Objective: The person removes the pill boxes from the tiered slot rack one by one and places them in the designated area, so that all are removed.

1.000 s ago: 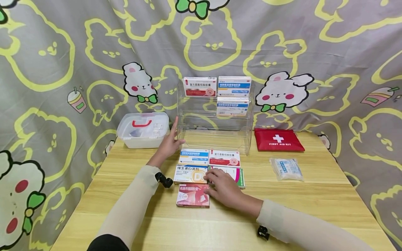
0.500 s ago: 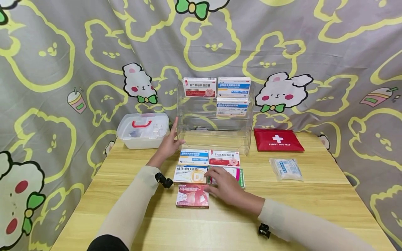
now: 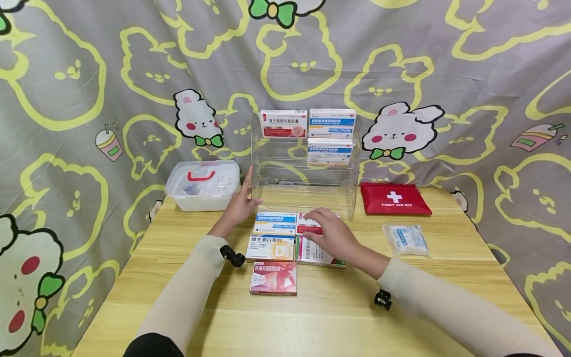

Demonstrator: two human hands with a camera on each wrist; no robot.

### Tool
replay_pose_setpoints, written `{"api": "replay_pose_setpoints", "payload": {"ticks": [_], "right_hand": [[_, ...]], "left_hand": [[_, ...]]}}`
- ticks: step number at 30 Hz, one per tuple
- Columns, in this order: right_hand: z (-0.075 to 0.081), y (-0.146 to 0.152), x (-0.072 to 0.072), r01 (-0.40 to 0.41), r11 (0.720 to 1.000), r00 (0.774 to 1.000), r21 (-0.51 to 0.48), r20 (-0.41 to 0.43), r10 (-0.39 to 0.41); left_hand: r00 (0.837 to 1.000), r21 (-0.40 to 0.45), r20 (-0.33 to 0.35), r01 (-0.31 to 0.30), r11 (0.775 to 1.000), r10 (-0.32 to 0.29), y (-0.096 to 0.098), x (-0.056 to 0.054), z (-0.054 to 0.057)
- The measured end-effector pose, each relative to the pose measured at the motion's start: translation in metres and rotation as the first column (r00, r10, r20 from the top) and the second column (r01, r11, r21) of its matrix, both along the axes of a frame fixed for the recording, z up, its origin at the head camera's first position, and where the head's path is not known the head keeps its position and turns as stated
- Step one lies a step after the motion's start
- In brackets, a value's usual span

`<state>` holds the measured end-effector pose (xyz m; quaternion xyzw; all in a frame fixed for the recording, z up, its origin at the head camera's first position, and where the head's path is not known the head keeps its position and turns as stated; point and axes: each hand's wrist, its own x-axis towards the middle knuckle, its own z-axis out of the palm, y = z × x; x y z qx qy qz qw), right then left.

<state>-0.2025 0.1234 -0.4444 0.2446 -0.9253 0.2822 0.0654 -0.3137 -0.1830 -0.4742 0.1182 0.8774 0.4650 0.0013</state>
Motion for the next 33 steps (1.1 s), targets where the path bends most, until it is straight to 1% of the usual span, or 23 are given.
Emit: {"api": "replay_pose_setpoints", "payload": {"ticks": [3, 9, 13, 23, 28, 33], "right_hand": [[0.011, 0.006, -0.011, 0.012, 1.0, 1.0, 0.004, -0.012, -0.012], [0.035, 0.015, -0.032, 0.03, 1.0, 0.997, -0.001, -0.065, -0.03], [0.049, 0.021, -0.047, 0.05, 0.999, 0.996, -0.012, -0.079, -0.05], [0.078, 0.038, -0.082, 0.112, 0.992, 0.99, -0.057, -0.081, -0.117], [0.092, 0.046, -0.099, 0.143, 0.987, 0.983, -0.074, -0.104, -0.15], [0.103, 0.055, -0.113, 0.203, 0.978, 0.971, -0.052, -0.122, -0.208]], "left_hand": [[1.0, -0.001, -0.005, -0.001, 1.0, 0.001, 0.001, 0.001, 0.001], [1.0, -0.01, -0.006, -0.014, 1.0, 0.014, 0.003, 0.002, 0.002], [1.0, -0.002, -0.005, -0.016, 1.0, 0.016, 0.003, 0.002, 0.002], [1.0, -0.016, -0.008, -0.012, 1.0, 0.012, 0.002, 0.004, 0.002], [1.0, -0.018, -0.01, -0.015, 1.0, 0.015, 0.002, 0.004, 0.002], [1.0, -0.016, -0.012, -0.015, 1.0, 0.014, 0.002, 0.004, 0.003]]}}
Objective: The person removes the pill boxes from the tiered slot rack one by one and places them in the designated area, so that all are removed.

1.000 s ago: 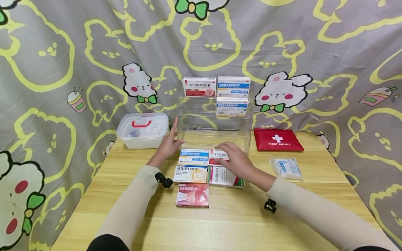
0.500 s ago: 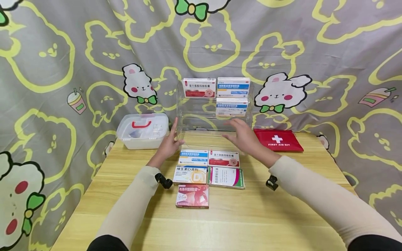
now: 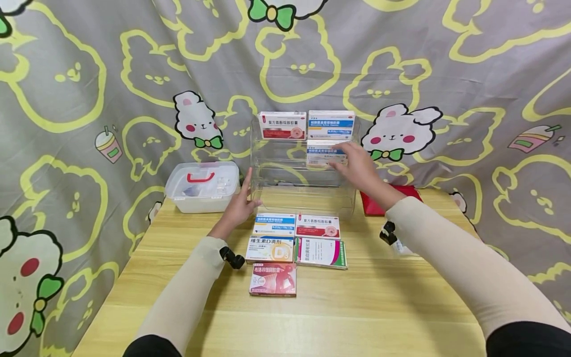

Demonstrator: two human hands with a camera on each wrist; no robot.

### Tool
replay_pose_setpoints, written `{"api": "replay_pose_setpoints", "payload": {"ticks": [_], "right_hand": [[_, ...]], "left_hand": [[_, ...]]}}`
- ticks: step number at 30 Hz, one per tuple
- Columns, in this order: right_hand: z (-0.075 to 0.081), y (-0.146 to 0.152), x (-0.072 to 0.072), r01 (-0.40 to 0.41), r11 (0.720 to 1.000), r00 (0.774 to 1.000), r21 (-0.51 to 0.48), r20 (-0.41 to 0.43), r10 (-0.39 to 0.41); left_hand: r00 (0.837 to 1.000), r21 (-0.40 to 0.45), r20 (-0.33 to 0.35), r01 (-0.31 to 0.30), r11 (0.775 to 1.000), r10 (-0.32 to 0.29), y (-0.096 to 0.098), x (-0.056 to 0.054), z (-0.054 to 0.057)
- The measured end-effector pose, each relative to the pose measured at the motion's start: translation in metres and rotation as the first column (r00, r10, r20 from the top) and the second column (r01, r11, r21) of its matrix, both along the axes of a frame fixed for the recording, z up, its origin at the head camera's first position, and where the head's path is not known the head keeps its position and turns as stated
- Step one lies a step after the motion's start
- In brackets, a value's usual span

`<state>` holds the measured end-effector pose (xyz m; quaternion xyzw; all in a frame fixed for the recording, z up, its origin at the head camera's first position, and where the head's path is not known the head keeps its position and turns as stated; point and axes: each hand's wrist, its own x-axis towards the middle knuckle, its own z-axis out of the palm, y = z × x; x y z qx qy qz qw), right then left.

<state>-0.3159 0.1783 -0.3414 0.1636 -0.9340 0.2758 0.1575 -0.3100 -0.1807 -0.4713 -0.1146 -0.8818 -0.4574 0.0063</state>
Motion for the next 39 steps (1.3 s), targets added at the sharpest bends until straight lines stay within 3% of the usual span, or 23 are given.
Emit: {"api": "replay_pose_setpoints", "payload": {"ticks": [15, 28, 39], "right_hand": [[0.019, 0.01, -0.024, 0.056, 0.997, 0.998, 0.053, 0.031, -0.057], [0.015, 0.013, -0.033, 0.053, 0.998, 0.994, 0.039, 0.098, -0.056], [0.016, 0.006, -0.035, 0.097, 0.994, 0.986, 0.054, 0.133, -0.104]], "left_hand": [[1.0, 0.007, -0.006, 0.014, 1.0, -0.013, -0.001, -0.001, -0.002], [0.999, 0.029, -0.022, 0.032, 0.999, -0.031, -0.001, -0.001, -0.001], [0.999, 0.027, -0.021, 0.028, 0.999, -0.028, -0.001, -0.002, -0.002]]}}
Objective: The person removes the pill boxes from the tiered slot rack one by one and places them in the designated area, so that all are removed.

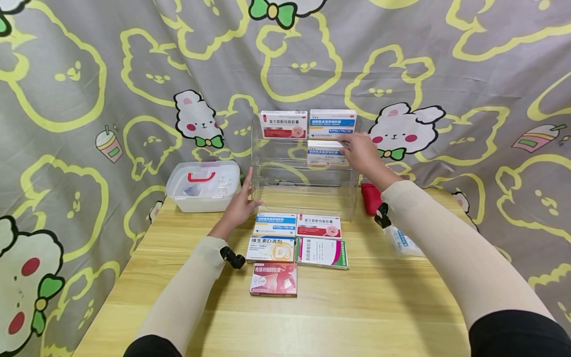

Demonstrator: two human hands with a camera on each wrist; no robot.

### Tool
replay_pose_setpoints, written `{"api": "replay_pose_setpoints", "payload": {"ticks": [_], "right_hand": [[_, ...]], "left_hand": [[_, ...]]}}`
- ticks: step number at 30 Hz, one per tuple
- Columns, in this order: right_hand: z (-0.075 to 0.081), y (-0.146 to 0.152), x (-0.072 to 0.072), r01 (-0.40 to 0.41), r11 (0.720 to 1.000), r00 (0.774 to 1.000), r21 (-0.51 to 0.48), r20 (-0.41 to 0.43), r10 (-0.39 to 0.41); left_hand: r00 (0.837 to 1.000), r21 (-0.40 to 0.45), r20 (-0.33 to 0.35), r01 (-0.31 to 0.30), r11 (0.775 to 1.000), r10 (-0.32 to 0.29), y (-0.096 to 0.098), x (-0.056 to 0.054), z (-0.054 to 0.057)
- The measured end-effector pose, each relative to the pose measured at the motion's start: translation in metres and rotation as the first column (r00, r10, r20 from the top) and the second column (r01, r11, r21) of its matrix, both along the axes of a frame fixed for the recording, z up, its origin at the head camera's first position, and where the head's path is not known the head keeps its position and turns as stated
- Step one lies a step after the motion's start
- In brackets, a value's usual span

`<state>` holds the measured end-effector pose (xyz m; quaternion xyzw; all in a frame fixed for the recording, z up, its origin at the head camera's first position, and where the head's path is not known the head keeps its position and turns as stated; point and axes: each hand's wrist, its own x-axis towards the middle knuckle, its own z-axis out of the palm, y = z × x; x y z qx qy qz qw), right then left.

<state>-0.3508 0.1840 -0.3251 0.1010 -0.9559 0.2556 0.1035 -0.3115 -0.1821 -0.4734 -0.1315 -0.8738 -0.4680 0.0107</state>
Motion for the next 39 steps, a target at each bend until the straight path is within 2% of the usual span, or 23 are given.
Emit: {"api": "replay_pose_setpoints", "payload": {"ticks": [11, 19, 26, 33, 39], "right_hand": [[0.002, -0.003, 0.001, 0.024, 0.998, 1.0, -0.052, 0.012, -0.023], [0.004, -0.002, 0.002, 0.019, 0.994, 1.0, -0.106, 0.027, -0.016], [0.012, -0.001, 0.004, 0.001, 0.992, 1.0, -0.123, -0.003, -0.001], [0.019, 0.001, 0.007, 0.004, 0.989, 1.0, -0.146, 0.007, -0.003], [0.024, 0.002, 0.013, -0.003, 0.988, 1.0, -0.157, -0.01, 0.002]], "left_hand": [[1.0, 0.013, 0.004, 0.021, 1.0, -0.021, -0.001, 0.0, 0.0], [1.0, 0.012, 0.003, 0.011, 1.0, -0.011, -0.001, 0.0, -0.001], [1.0, -0.006, -0.009, 0.007, 1.0, -0.008, -0.001, 0.0, 0.0], [1.0, -0.03, -0.013, -0.008, 1.0, 0.008, 0.0, 0.0, 0.0], [1.0, -0.039, -0.015, -0.012, 0.999, 0.011, 0.0, 0.0, 0.0]]}}
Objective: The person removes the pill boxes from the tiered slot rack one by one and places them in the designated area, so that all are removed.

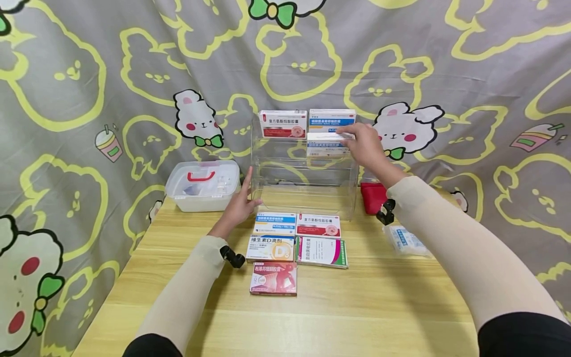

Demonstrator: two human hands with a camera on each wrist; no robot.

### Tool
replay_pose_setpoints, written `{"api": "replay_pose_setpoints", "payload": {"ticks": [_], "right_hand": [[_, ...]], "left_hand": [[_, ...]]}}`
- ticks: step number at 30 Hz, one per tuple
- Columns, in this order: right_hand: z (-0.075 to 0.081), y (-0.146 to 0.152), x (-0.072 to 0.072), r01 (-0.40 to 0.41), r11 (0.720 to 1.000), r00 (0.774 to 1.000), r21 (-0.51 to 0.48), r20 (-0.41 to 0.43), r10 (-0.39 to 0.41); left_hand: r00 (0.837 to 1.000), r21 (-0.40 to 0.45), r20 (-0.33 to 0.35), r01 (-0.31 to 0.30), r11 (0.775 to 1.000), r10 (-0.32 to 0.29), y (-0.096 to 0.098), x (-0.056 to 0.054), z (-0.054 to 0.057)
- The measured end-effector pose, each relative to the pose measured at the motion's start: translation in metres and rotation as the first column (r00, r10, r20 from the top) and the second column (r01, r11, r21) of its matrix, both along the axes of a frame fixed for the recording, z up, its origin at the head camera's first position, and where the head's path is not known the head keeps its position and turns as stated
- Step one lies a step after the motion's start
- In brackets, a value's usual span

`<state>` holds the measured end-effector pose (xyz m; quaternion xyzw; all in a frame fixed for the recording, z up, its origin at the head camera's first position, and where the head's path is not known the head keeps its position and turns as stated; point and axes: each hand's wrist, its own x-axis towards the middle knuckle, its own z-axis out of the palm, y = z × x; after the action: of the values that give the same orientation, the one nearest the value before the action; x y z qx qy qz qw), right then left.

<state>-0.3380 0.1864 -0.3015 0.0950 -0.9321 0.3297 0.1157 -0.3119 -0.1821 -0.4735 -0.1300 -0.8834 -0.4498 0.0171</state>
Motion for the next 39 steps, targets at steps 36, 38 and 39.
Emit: {"api": "replay_pose_setpoints", "payload": {"ticks": [36, 38, 39], "right_hand": [[-0.006, 0.01, 0.06, -0.171, 0.985, 0.965, 0.04, -0.196, 0.175], [-0.011, 0.009, 0.065, -0.183, 0.982, 0.962, 0.043, -0.198, 0.188], [-0.013, 0.009, 0.068, -0.19, 0.981, 0.961, 0.042, -0.199, 0.195]], "left_hand": [[1.0, 0.008, -0.002, 0.007, 1.0, -0.007, 0.0, 0.0, 0.001], [1.0, 0.009, -0.003, 0.007, 1.0, -0.007, 0.0, 0.0, 0.001], [1.0, 0.01, -0.002, 0.01, 1.0, -0.01, 0.0, 0.0, 0.0]]}}
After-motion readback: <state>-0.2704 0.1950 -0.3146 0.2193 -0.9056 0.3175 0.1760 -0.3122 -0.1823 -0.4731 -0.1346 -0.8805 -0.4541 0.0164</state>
